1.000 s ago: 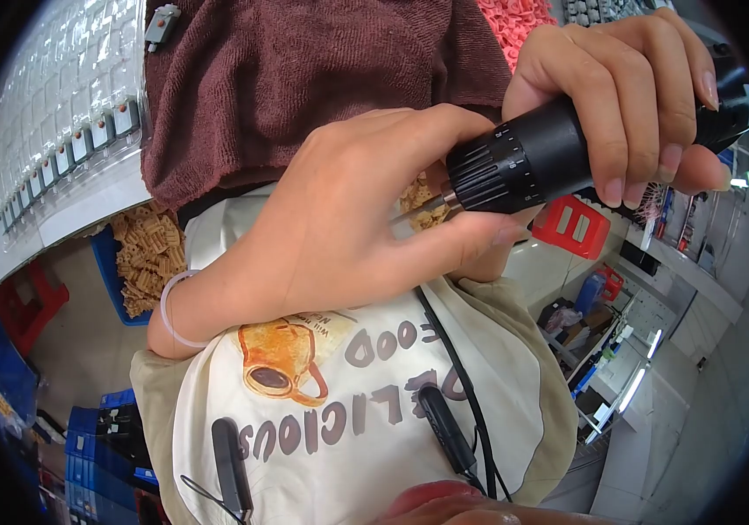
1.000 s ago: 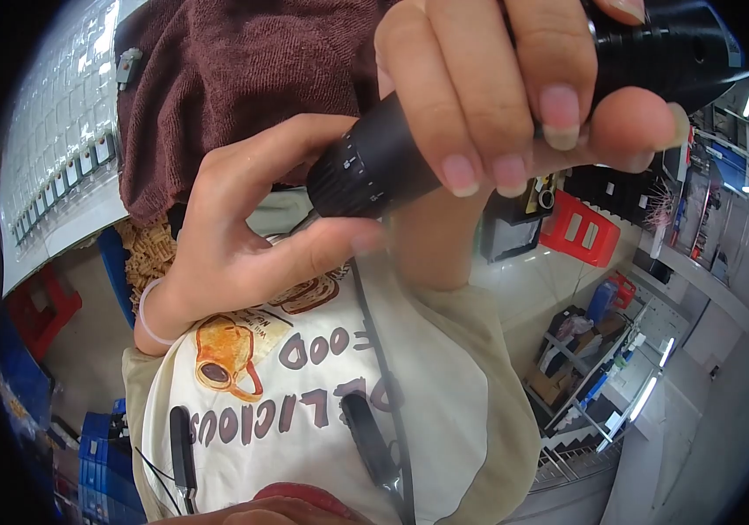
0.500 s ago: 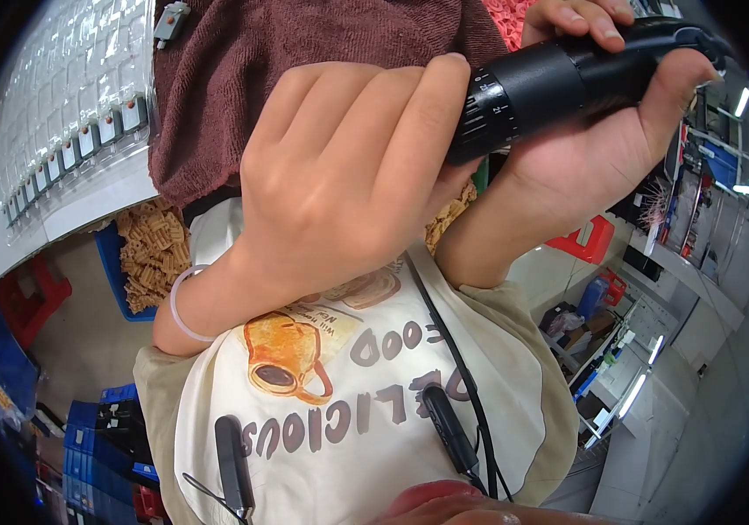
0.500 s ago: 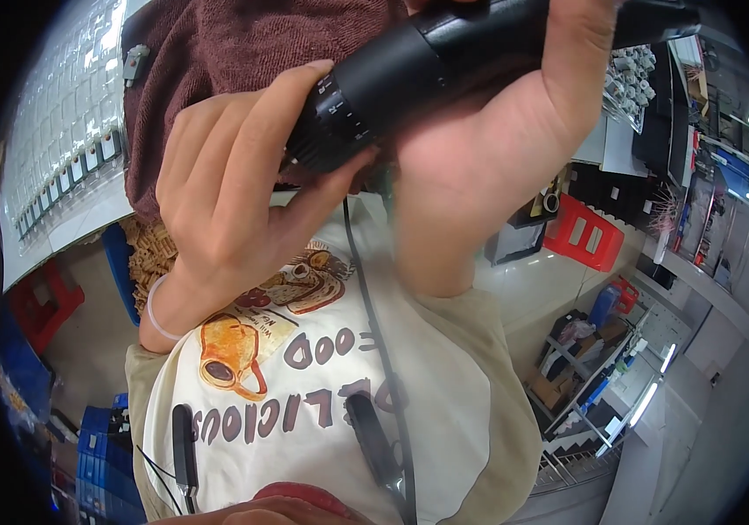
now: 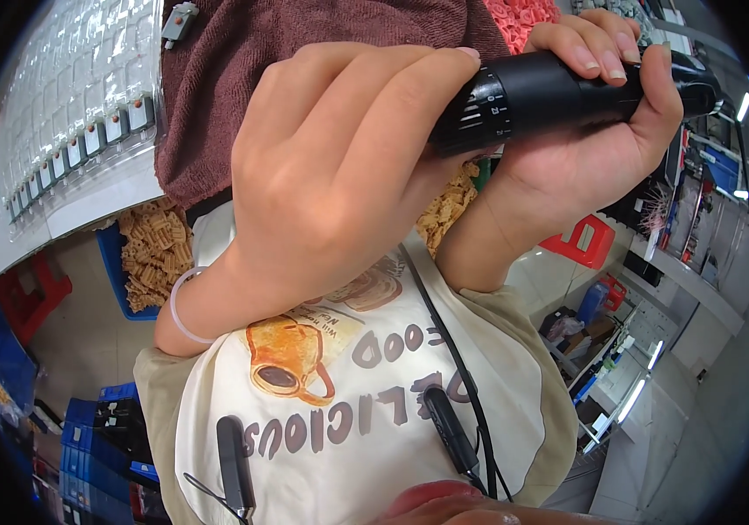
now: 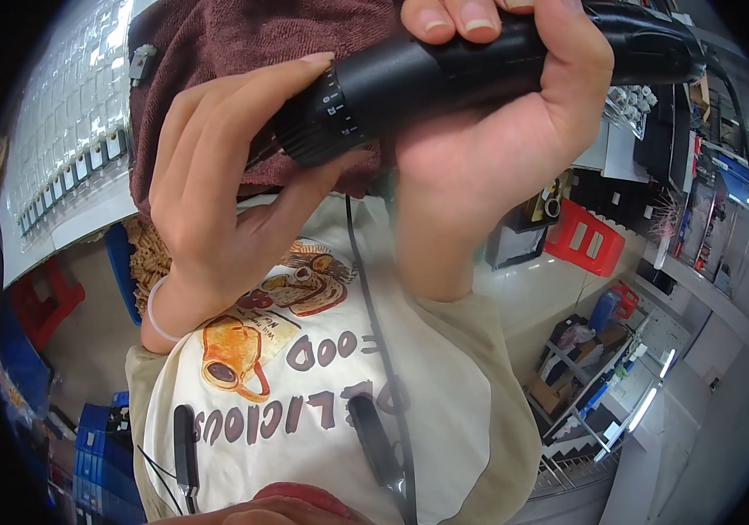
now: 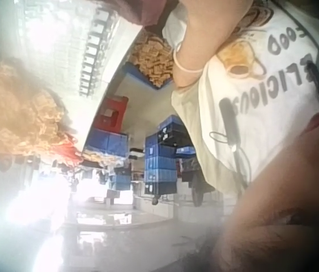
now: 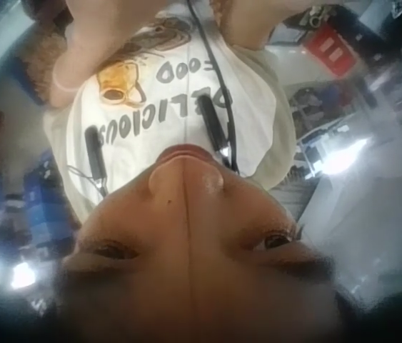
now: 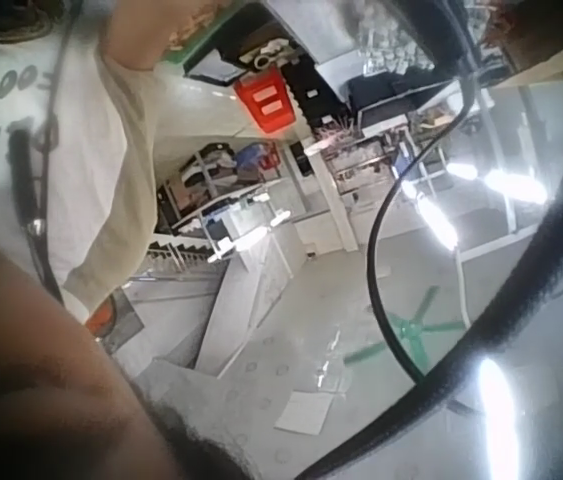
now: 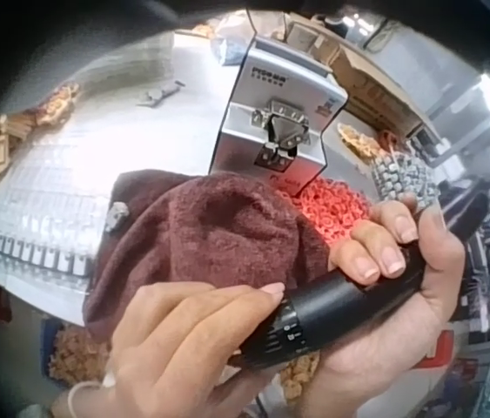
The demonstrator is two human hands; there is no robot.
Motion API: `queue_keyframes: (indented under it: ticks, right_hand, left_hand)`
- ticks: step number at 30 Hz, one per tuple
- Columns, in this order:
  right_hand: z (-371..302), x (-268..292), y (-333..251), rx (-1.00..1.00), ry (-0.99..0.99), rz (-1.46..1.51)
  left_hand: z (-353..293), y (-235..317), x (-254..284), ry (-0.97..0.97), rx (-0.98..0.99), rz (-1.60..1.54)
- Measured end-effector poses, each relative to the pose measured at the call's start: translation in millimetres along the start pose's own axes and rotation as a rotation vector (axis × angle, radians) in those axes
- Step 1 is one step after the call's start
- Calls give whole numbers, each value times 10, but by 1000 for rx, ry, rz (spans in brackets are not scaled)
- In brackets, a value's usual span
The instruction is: The person assembles components by fitting motors and plastic pieces into casings by hand, then driving screws into them using an electric screwdriver.
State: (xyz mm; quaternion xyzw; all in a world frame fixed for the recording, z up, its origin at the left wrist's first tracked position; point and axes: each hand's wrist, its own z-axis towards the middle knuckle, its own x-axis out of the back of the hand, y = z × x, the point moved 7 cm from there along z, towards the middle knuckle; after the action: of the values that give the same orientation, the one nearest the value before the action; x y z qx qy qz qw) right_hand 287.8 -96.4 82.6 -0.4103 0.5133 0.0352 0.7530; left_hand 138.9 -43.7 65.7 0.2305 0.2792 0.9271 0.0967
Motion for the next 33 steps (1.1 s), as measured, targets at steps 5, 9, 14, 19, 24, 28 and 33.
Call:
queue_keyframes:
  ticks: [5,9,14,19,24,28,33]
  right_hand:
    - [25,90,-28,7,-24,-41]
    - [167,145,-45,-185,-159,66]
    - [99,-116,15,-112,-125,-2]
    - [226,-542,-21,-154,-295,-122]
    - [443,-1204,44,-341,-897,-344]
    - [490,-1279,-108,-313,-831,-428]
    - [-38,-1423,83,-296,-825,-488]
  left_hand:
    - [-22,0,-18,-2,-26,41]
    - [29,53,-20,-25,8,82]
    - [129,-16,-93,-212,228,5]
    - [246,-136,-416,-447,589,-795]
    - [349,174,-605,-755,696,-2071]
    - [352,259,-533,-727,479,-2275]
    - [328,78,-304,-522,527,-1735]
